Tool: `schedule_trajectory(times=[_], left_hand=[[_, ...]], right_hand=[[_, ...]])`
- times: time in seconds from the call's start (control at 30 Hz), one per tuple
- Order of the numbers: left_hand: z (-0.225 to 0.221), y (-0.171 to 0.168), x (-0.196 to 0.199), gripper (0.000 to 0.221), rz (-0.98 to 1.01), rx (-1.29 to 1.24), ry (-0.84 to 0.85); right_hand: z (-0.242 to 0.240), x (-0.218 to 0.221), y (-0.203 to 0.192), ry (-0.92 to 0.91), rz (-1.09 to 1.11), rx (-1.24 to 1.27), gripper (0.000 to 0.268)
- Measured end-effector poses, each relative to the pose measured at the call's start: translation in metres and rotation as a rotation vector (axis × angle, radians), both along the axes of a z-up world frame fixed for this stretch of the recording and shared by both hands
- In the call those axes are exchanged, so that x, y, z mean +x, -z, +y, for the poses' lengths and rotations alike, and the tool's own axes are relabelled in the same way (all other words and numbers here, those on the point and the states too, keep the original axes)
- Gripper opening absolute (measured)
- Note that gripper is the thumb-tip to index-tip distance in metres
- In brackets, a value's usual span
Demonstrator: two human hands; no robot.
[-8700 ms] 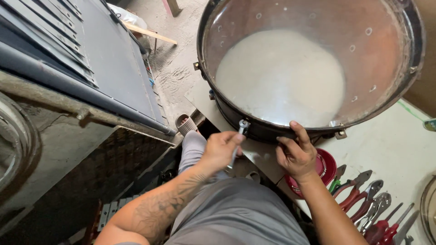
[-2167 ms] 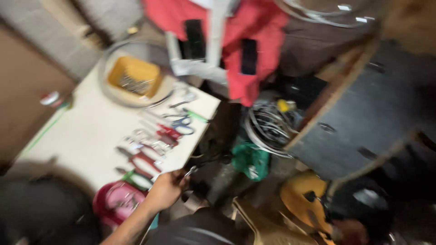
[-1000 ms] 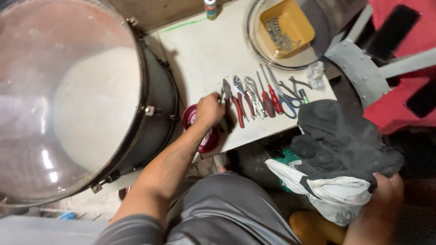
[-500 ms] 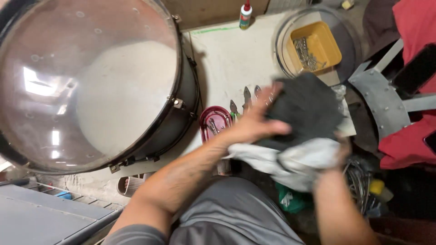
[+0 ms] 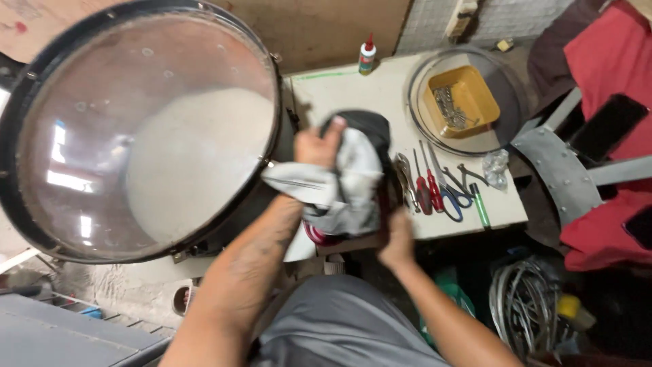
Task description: Repairing and adjusting a drum using a wrench and pliers, followed by cleaning the drum head with a cloth.
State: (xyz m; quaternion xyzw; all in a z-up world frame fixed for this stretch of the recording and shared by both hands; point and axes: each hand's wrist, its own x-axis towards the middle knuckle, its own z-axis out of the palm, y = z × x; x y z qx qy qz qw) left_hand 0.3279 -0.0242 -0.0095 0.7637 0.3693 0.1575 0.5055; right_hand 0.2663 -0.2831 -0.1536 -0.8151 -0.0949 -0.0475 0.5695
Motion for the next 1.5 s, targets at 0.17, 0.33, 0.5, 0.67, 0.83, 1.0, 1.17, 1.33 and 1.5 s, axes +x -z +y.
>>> schedule_trajectory(times=[0.17, 0.33, 0.5, 0.67, 0.83, 1.0, 1.17, 1.33, 1.5], left_hand=[[0.048, -0.079, -0.058, 0.05, -0.38, -0.052, 0.029], [0.045, -0.169, -0.126, 0.042, -0.591, -0.057, 0.087], [0.059, -0.176, -0.181, 0.037, -0.596, -0.056, 0.034], [0.067, -0.161, -0.218, 0.042, -0.535, -0.057, -0.018], [0.056, -0.166, -0.227, 0.043, -0.513, -0.063, -0.074], [0.038, -0.17, -0.228, 0.029, -0.404, -0.044, -0.054], [0.018, -0.163, -0.18, 0.013, -0.532, 0.08, 0.1], [-0.017, -0.113, -0.093, 0.026, -0.545, 0.111, 0.245], [-0.06, -0.088, -0.039, 0.09, -0.158, -0.309, 0.339]], right_hand=[[0.052, -0.045, -0.026, -0.856, -0.036, -0.856, 0.031], [0.074, -0.009, -0.014, -0.731, -0.065, -0.855, 0.035], [0.061, 0.038, -0.03, -0.519, 0.531, -0.278, 0.033], [0.076, 0.157, 0.005, -0.484, -0.08, -0.905, 0.025], [0.081, 0.221, -0.011, -0.366, -0.063, -0.934, 0.037], [0.104, 0.213, -0.111, -0.307, 0.361, -0.986, 0.052], [0.082, 0.186, -0.108, -0.178, 0.058, -0.561, 0.093], [0.078, 0.101, -0.182, -0.428, 0.275, 0.074, 0.08], [0.095, 0.07, -0.185, -0.383, 0.354, 0.221, 0.074]])
